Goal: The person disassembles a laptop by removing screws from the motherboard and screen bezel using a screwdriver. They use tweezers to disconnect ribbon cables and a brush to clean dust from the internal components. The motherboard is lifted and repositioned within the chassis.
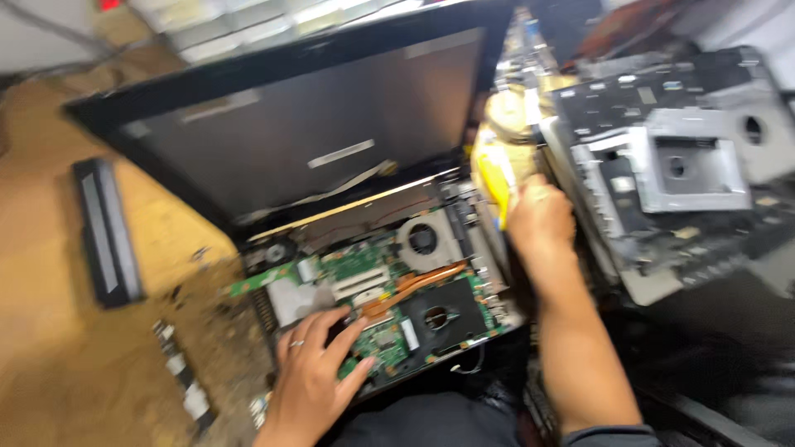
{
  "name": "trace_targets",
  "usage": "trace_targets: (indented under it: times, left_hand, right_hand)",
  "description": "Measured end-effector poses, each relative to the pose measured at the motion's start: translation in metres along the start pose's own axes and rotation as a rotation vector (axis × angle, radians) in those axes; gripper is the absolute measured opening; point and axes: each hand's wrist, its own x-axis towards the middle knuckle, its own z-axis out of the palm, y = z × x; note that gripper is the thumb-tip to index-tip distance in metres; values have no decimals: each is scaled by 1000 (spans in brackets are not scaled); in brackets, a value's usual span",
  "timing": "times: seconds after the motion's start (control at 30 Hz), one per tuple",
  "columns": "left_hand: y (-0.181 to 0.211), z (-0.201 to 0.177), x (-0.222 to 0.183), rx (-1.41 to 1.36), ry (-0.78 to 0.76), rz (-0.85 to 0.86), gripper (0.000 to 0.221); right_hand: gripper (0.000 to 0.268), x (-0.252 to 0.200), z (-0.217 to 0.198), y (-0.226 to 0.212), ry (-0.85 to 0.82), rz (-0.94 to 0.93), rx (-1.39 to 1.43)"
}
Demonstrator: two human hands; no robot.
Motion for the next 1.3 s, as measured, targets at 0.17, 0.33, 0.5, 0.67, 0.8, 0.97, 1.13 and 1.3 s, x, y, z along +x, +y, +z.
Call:
trace_targets:
  times: [0.17,0.33,0.5,0.67,0.8,0.97,1.13,1.3]
  left_hand:
    - [3,-9,-8,-115,-60,-28,54]
    - [3,-12,-9,-149,-47,-9,53]
    - [4,-15,1,-77,106,90,50]
    - [7,-17,23,14,158,87,64]
    - [13,-17,37,-54,261,122,49]
    - [21,-34,47,-491,276,20,39]
    - [21,-40,61,-787,261,-14,18]
    - [18,-37,72,-839,170,-109,9]
  right_hand:
    - [34,-15,-29,-18,50,-61,-85]
    - [29,-86,-106,-35,37,-110,236]
    - [15,-149,-87,-56,-13,-105,1935]
    - [38,-172,-61,-89,-580,-9,2366]
    - [15,-170,-86,-134,-742,-461,2377]
    - [15,-164,-65,-139,-563,-462,2126]
    - [18,-160,-41,-132,-477,-319,2058]
    - [8,-154,-65,-135,-428,-330,1604]
